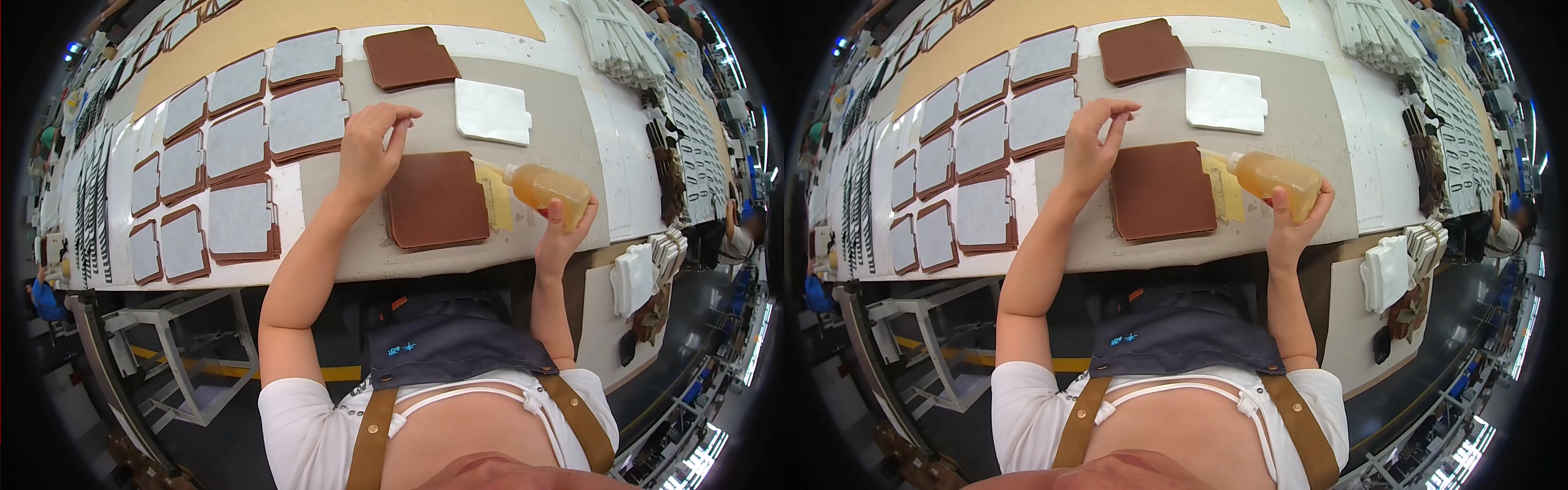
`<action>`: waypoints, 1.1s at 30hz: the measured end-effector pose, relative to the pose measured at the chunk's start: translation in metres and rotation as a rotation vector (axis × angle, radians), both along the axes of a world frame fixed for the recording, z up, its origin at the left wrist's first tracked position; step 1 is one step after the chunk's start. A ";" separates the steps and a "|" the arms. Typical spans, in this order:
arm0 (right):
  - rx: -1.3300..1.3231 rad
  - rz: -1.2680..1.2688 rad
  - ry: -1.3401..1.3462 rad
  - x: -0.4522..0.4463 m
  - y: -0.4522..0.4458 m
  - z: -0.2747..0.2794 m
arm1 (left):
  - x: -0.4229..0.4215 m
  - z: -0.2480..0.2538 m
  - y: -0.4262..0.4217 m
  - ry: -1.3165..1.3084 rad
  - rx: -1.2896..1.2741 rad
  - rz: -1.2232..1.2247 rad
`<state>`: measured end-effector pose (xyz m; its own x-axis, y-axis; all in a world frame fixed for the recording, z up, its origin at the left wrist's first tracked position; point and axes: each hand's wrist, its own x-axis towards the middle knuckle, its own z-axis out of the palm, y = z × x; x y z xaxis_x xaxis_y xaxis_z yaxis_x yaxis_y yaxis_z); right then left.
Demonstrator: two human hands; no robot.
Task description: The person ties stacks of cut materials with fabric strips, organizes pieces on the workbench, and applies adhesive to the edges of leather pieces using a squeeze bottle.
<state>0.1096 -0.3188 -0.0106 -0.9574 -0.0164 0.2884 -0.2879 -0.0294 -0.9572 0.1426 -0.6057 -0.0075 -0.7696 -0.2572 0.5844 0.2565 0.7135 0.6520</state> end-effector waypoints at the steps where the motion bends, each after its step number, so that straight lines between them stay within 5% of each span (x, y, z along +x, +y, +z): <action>1: 0.012 -0.006 0.008 0.000 0.000 0.000 | 0.000 0.000 0.000 -0.001 -0.004 0.002; 33: 0.174 0.060 0.258 0.019 -0.019 -0.005 | 0.002 0.003 -0.001 0.015 -0.017 0.012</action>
<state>0.1288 -0.3376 -0.0154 -0.8486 -0.1411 0.5099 -0.5249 0.1042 -0.8447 0.1442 -0.6071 -0.0050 -0.7575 -0.2563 0.6004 0.2576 0.7277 0.6357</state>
